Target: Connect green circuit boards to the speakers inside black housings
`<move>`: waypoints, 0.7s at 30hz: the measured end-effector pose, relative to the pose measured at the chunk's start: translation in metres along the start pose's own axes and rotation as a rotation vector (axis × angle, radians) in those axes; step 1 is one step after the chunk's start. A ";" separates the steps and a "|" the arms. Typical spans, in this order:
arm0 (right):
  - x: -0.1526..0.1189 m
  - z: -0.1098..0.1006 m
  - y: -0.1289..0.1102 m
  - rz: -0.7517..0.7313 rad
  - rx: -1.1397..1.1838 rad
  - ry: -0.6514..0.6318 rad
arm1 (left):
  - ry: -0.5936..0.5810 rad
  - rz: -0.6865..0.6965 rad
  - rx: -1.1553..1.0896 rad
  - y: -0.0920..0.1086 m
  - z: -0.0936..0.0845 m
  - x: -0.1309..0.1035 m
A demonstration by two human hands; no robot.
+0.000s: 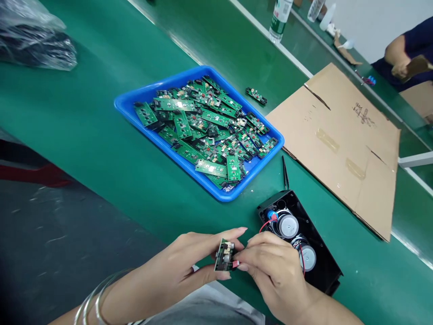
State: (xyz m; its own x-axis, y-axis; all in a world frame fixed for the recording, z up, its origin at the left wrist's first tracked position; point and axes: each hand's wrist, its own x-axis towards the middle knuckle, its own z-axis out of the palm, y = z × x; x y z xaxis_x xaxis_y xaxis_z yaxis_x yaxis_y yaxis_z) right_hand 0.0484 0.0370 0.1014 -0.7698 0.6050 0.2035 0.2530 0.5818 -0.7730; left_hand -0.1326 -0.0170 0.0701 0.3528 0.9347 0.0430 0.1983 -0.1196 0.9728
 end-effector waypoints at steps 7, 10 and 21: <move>0.001 -0.001 -0.002 0.035 -0.010 -0.015 | 0.004 0.001 -0.017 -0.005 0.002 0.000; 0.001 -0.001 -0.002 0.038 -0.013 -0.016 | 0.005 0.001 -0.024 -0.004 0.002 0.000; 0.000 0.000 -0.001 0.056 -0.005 -0.030 | 0.016 -0.020 -0.016 -0.001 0.002 -0.001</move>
State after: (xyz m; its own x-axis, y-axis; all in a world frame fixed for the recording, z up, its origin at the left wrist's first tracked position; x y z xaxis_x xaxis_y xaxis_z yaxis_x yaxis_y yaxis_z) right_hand 0.0485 0.0365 0.1022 -0.7715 0.6202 0.1418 0.2993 0.5504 -0.7794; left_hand -0.1317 -0.0185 0.0683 0.3345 0.9420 0.0272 0.1907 -0.0959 0.9770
